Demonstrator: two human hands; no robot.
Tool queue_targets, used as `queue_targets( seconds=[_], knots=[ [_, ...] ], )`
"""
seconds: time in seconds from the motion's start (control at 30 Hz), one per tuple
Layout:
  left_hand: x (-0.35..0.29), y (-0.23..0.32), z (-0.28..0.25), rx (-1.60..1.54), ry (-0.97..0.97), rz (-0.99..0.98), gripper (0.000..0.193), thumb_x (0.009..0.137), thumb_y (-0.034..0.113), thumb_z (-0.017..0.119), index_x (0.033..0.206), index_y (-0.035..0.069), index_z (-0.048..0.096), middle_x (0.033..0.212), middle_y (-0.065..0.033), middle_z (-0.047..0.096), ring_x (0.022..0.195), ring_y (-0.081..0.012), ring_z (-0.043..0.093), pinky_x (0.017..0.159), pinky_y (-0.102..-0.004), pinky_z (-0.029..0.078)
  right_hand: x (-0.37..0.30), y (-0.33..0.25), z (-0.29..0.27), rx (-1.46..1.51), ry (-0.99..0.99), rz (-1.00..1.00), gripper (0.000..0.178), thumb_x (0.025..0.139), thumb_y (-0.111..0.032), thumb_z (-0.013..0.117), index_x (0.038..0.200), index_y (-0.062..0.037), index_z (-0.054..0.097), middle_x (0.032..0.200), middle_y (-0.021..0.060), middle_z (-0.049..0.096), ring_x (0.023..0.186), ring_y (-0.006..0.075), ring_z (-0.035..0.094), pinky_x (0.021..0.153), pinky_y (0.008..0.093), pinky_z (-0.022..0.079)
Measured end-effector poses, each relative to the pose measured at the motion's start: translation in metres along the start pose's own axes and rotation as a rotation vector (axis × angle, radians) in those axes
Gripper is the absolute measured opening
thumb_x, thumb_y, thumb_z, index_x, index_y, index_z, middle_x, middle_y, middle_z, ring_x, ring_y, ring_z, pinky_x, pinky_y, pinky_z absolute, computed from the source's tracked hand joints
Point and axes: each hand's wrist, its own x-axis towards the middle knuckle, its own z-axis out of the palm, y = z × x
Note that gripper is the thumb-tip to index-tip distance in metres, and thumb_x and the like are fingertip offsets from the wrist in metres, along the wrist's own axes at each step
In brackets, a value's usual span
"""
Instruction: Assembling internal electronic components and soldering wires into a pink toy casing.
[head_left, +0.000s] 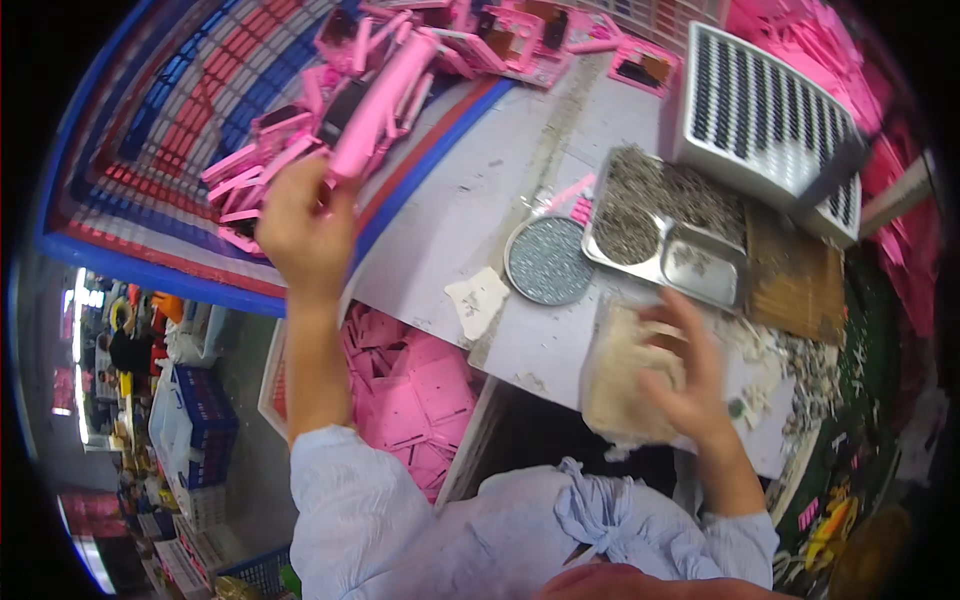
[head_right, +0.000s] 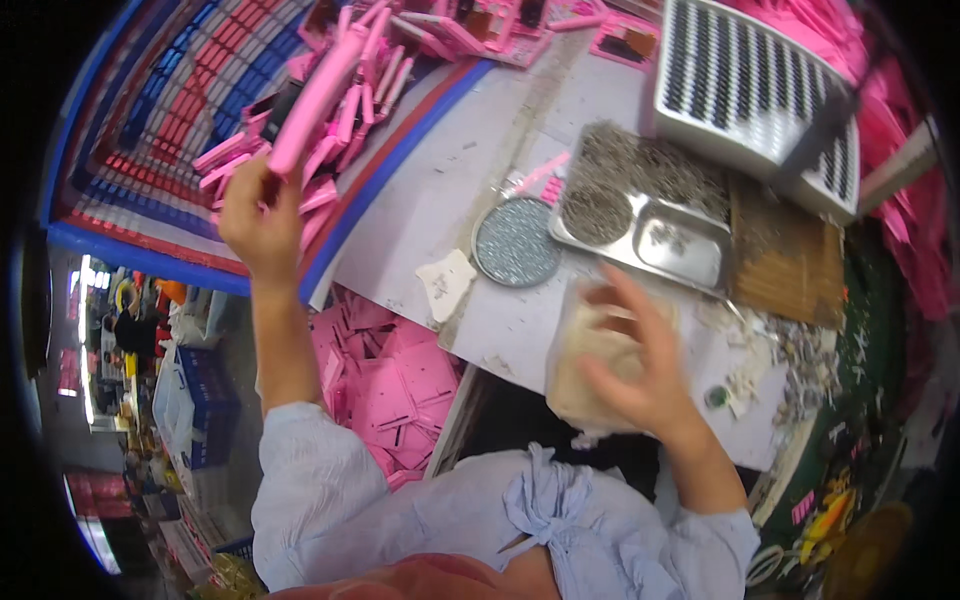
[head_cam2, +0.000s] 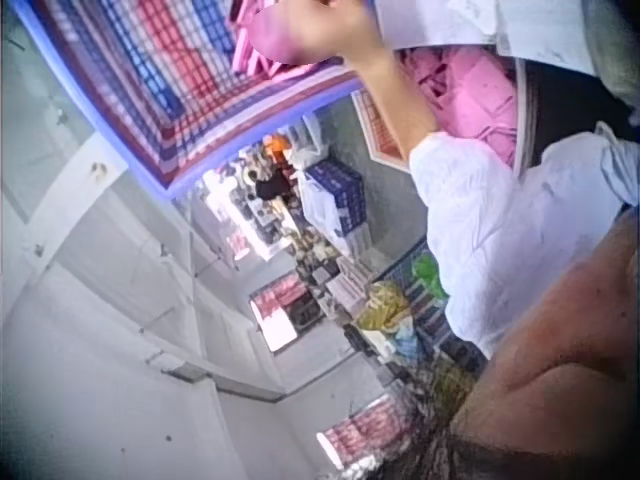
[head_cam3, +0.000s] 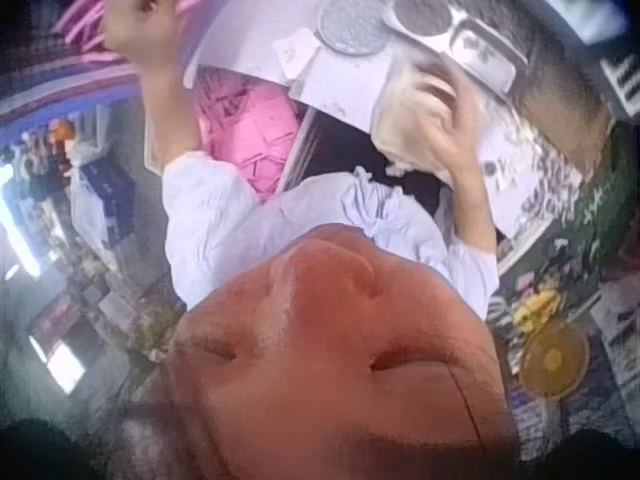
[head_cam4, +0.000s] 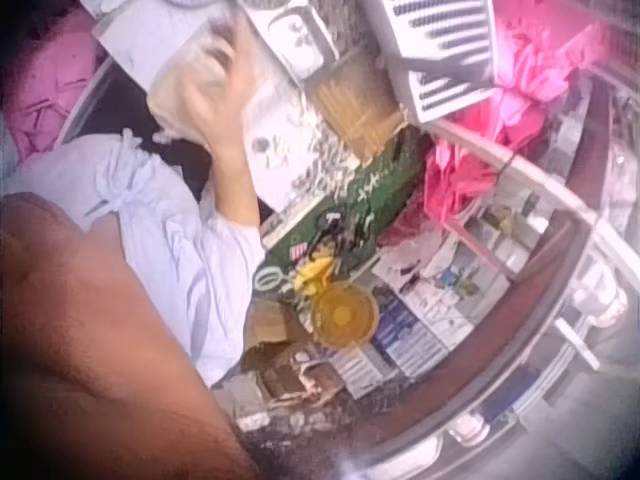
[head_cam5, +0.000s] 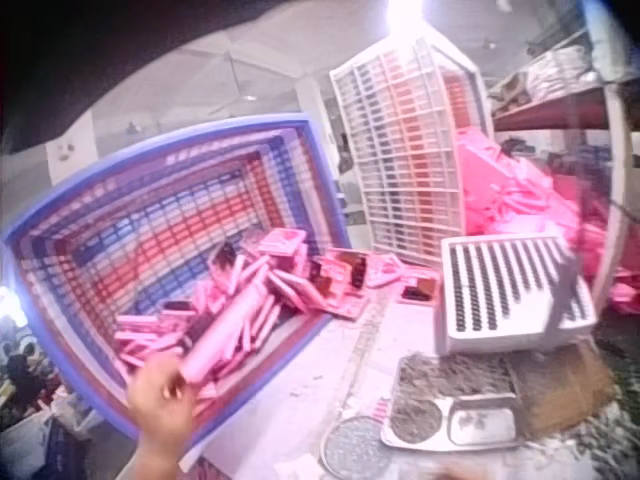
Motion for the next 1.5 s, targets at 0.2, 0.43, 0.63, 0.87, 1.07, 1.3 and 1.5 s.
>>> queue_targets(
  seconds=[0.2,0.43,0.63,0.87,1.07,1.3,1.5],
  knots=[
    [-0.083,0.17,0.0,-0.47,-0.477,-0.103,0.023,0.078,0.001,0.082,0.098,0.001,0.07,0.084,-0.01,0.069,0.06,-0.0183,0.06,0.053,-0.0302,0.047,0.009,0.03,0.088,0.755,-0.022,-0.08,0.111,0.087,-0.039,0.082,0.164,-0.0068,0.009,0.159,0.0163,0.035,0.142,0.027,0.042,0.109,0.0453,0.044],
    [-0.108,0.234,-0.052,-0.885,-0.957,-0.19,0.032,0.079,-0.001,0.077,0.109,-0.002,0.067,0.116,-0.019,0.069,0.08,-0.0297,0.07,0.069,-0.0353,0.057,-0.061,0.028,0.008,0.577,0.309,0.333,0.036,0.106,-0.031,0.058,0.127,-0.0015,0.059,0.111,0.0019,0.066,0.101,0.0089,0.06,0.087,0.0279,0.052],
    [-0.164,0.214,-0.001,-0.846,-0.935,-0.013,0.036,0.076,0.004,0.08,0.11,0.004,0.069,0.118,-0.0152,0.066,0.096,-0.0332,0.067,0.08,-0.0407,0.053,-0.067,0.061,-0.05,-0.016,0.104,0.515,0.046,0.105,-0.04,0.059,0.086,0.0014,0.07,0.077,-0.0046,0.065,0.077,0.0038,0.055,0.064,0.0305,0.047],
    [-0.193,0.209,0.028,-0.828,-0.892,-0.083,0.034,0.077,0.007,0.078,0.11,0.007,0.07,0.117,-0.0113,0.066,0.107,-0.0343,0.063,0.092,-0.0455,0.049,-0.042,0.068,-0.051,-0.941,0.131,0.213,0.039,0.096,-0.04,0.065,0.074,-0.0088,0.071,0.062,0.0159,0.064,0.059,0.0384,0.064,0.053,0.048,0.049],
    [-0.197,0.198,0.061,-0.767,-0.824,0.09,0.028,0.078,0.002,0.076,0.106,0.006,0.071,0.118,-0.0104,0.067,0.111,-0.0343,0.062,0.094,-0.0448,0.049,-0.034,0.089,-0.064,-1.027,0.118,0.071,0.039,0.094,-0.041,0.066,0.07,-0.0109,0.068,0.06,0.0133,0.064,0.056,0.0357,0.065,0.051,0.0466,0.05],
    [-0.179,0.211,0.055,-0.736,-0.856,0.073,0.028,0.078,0.005,0.076,0.105,0.009,0.072,0.113,-0.0092,0.065,0.109,-0.032,0.06,0.096,-0.0451,0.044,-0.058,0.033,-0.06,-0.753,0.047,0.454,0.044,0.087,-0.037,0.078,0.114,-0.007,0.06,0.059,0.01,0.063,0.053,0.0263,0.064,0.051,0.0369,0.047],
    [-0.16,0.251,0.055,-0.882,-1.039,0.044,0.031,0.077,0.011,0.074,0.108,0.014,0.072,0.102,-0.0041,0.06,0.099,-0.0253,0.058,0.093,-0.0442,0.038,-0.127,0.014,-0.02,-0.497,0.005,0.583,0.105,0.08,-0.025,0.085,0.161,-0.0075,0.021,0.068,0.0085,0.07,0.051,0.019,0.063,0.054,0.0303,0.049]
  ],
)
